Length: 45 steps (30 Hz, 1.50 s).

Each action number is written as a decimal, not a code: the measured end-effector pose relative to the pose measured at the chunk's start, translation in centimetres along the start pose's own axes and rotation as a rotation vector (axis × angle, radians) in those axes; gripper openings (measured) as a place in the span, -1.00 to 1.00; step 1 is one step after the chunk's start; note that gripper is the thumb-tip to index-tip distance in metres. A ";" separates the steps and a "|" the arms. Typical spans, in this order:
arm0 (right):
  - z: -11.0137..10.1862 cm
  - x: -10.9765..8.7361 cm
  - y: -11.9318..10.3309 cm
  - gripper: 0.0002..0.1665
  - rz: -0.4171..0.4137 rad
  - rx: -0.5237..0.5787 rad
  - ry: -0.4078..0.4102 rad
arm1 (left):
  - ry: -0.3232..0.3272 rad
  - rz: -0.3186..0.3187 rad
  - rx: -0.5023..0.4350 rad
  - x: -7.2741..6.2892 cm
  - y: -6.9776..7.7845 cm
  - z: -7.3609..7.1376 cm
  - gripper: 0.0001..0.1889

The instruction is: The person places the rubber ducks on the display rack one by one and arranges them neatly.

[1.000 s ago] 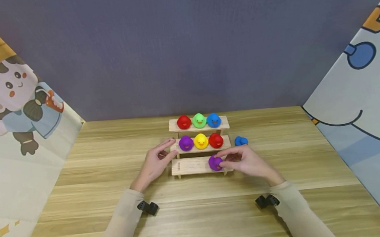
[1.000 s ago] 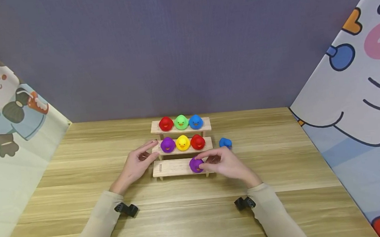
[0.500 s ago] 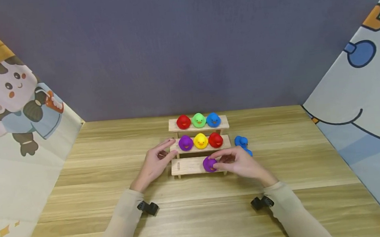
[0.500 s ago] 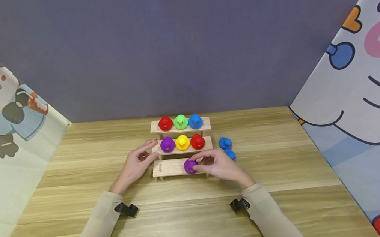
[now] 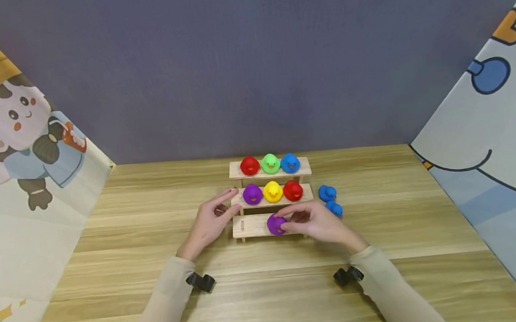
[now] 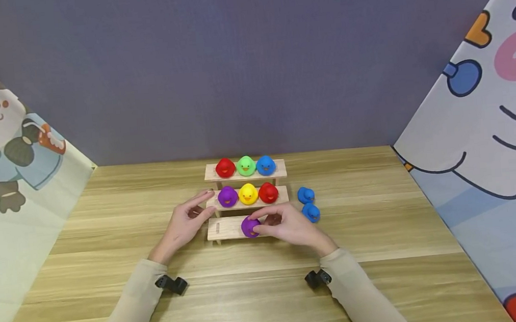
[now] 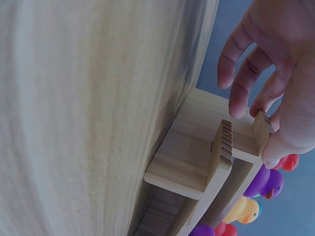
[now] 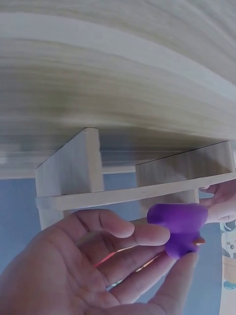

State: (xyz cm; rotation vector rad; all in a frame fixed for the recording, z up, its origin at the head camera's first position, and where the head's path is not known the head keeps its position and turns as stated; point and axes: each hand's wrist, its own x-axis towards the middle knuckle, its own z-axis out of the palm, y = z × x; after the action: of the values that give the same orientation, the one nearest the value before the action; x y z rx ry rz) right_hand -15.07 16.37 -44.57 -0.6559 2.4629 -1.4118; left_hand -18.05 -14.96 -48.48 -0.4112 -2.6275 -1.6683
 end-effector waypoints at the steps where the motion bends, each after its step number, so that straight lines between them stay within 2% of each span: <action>1: 0.1 0.1 -0.1 -0.68 0.004 -0.001 -0.003 | 0.001 0.003 0.000 0.0 0.0 0.0 -0.49; 8: 0.7 0.8 -0.5 -0.66 0.052 0.010 -0.029 | 0.004 0.008 -0.006 0.0 -0.1 0.0 -0.48; 25: 2.2 1.9 -1.2 -0.67 0.070 0.021 -0.033 | -0.003 -0.002 -0.022 0.1 -0.2 0.1 -0.50; 32: 2.7 2.4 -1.3 -0.65 0.052 0.067 -0.046 | 0.001 0.002 -0.024 0.1 -0.2 0.1 -0.50; 45: 3.5 3.1 -1.6 -0.66 0.031 0.046 -0.041 | 0.004 0.016 -0.016 0.0 -0.1 0.0 -0.50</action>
State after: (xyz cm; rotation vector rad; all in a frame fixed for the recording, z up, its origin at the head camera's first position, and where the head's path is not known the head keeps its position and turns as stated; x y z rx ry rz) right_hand -15.96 11.54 -44.90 -0.6286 2.3916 -1.4246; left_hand -18.12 -15.00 -48.56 -0.4268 -2.6030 -1.6845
